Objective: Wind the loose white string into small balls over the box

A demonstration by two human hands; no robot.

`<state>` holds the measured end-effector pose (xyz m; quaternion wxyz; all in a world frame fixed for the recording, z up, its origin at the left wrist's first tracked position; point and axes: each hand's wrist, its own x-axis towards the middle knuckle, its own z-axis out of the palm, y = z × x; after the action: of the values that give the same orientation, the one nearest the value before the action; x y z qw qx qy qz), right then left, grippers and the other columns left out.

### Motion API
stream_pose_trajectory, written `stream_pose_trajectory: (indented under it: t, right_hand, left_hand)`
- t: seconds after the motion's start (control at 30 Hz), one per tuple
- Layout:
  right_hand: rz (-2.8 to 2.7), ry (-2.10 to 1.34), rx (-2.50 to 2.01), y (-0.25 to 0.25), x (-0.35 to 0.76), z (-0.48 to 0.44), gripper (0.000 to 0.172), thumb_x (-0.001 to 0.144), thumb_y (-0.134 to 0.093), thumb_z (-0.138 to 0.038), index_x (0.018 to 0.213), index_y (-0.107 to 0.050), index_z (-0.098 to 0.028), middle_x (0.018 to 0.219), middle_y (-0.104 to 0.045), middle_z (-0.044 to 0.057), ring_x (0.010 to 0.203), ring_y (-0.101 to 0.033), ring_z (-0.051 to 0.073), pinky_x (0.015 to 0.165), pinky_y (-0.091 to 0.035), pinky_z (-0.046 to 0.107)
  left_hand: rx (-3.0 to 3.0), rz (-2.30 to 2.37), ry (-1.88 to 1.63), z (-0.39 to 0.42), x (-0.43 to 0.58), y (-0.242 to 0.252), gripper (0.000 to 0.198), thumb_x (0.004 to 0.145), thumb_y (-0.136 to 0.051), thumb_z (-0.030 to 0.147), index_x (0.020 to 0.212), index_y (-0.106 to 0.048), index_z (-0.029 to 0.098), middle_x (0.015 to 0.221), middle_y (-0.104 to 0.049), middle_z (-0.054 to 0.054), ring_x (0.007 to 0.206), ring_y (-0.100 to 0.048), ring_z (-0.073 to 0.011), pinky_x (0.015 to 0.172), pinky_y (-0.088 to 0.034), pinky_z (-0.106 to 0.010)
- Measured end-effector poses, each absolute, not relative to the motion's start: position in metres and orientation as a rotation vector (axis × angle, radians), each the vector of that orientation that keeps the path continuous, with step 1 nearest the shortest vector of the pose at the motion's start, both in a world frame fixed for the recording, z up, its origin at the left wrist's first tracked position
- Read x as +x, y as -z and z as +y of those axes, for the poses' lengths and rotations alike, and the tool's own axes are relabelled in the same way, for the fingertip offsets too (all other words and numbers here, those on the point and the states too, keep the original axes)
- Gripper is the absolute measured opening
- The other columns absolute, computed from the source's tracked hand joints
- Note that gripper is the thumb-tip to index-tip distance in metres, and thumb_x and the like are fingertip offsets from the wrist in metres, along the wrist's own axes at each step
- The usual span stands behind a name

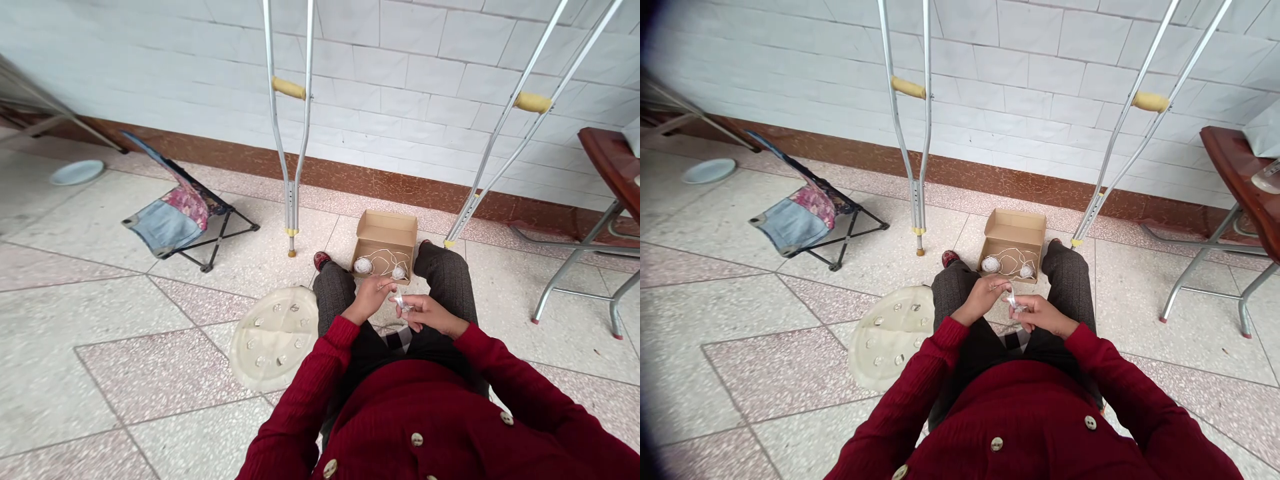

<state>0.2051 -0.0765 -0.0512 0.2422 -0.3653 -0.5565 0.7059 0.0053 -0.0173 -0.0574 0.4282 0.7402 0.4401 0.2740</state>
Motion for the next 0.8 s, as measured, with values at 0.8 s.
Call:
stream_pose_trajectory:
  t: [0.8]
  right_hand:
    - [-1.465, -1.805, -0.974, 0.004, 0.232, -0.044, 0.081, 0.081, -0.069, -0.030, 0.150, -0.027, -0.034, 0.140, -0.045, 0.010, 0.061, -0.055, 0.005, 0.059, -0.050, 0.025]
  left_hand:
    - [1.686, 0.978, -0.556, -0.045, 0.014, 0.046, 0.036, 0.089, -0.054, 0.039, 0.067, -0.069, 0.015, 0.064, -0.064, 0.000, 0.064, -0.053, -0.0124, 0.067, -0.041, -0.023]
